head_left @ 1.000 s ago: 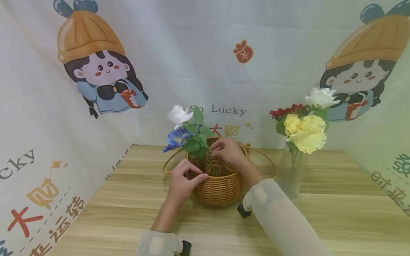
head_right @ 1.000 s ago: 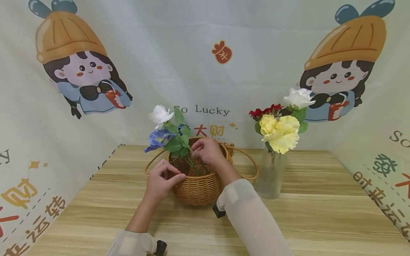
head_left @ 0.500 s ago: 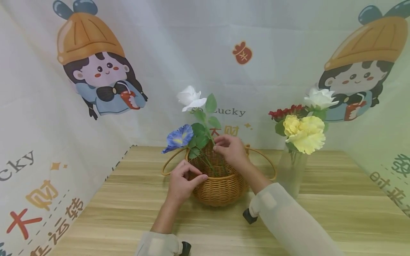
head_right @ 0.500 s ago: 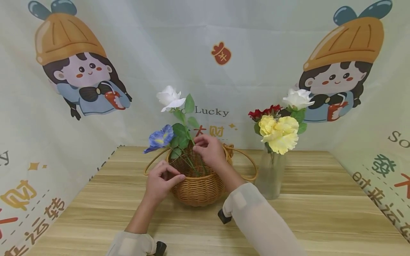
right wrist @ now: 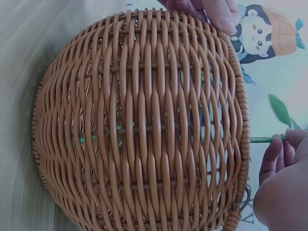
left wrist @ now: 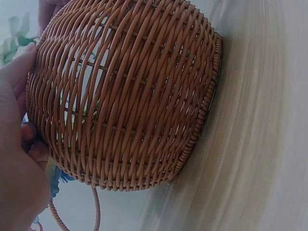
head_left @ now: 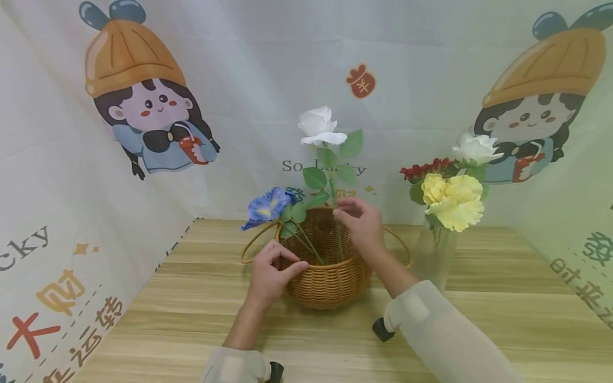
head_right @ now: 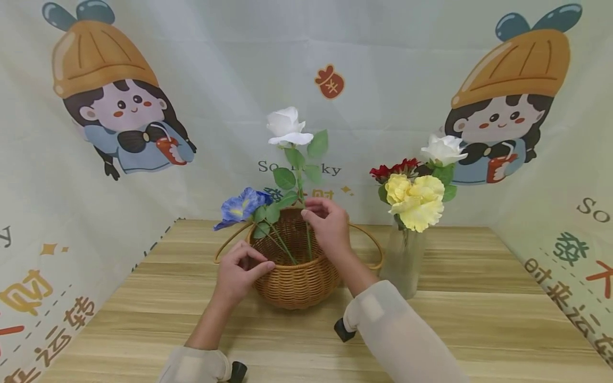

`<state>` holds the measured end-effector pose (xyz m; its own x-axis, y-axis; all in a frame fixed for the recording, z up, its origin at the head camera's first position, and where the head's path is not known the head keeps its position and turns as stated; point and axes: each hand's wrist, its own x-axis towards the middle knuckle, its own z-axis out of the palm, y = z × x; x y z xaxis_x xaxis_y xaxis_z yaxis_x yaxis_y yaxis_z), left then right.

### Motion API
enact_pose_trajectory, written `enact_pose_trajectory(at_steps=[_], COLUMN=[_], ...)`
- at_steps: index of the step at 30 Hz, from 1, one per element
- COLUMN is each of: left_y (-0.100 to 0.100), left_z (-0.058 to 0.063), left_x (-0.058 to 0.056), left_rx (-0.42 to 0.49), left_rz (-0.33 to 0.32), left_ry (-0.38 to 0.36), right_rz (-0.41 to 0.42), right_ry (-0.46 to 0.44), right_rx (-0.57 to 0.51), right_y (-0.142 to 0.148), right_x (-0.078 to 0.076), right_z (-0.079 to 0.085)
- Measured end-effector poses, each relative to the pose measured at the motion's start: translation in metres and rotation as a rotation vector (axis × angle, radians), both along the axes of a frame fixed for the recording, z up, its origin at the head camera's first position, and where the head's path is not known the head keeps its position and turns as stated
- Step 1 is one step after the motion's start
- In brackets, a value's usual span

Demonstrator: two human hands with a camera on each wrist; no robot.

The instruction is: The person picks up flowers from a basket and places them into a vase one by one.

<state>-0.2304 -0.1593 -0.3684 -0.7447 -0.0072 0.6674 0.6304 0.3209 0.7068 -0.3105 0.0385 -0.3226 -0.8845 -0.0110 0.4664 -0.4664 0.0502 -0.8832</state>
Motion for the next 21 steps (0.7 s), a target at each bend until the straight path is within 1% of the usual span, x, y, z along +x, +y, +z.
enact_pose_trajectory(at_steps=[4, 12, 15, 18, 21], left_y=[0.000, -0.001, -0.001, -0.001, 0.000], left_z=[0.000, 0.001, 0.001, 0.000, 0.000], left_x=[0.000, 0.000, 0.000, 0.000, -0.001], left_rx=[0.002, 0.013, 0.009, 0.003, -0.002], left_rz=[0.004, 0.005, 0.010, 0.015, 0.015], left_ry=[-0.004, -0.011, -0.004, 0.005, 0.013], right_rz=[0.005, -0.025, -0.055, -0.102, -0.149], right_ry=[-0.012, -0.047, -0.030, -0.001, 0.050], right_rx=[-0.055, -0.039, -0.048, -0.053, -0.058], right_y=[0.006, 0.014, 0.017, 0.020, 0.025], right_x=[0.001, 0.005, 0.008, 0.012, 0.018], right_z=[0.002, 0.008, 0.011, 0.014, 0.016])
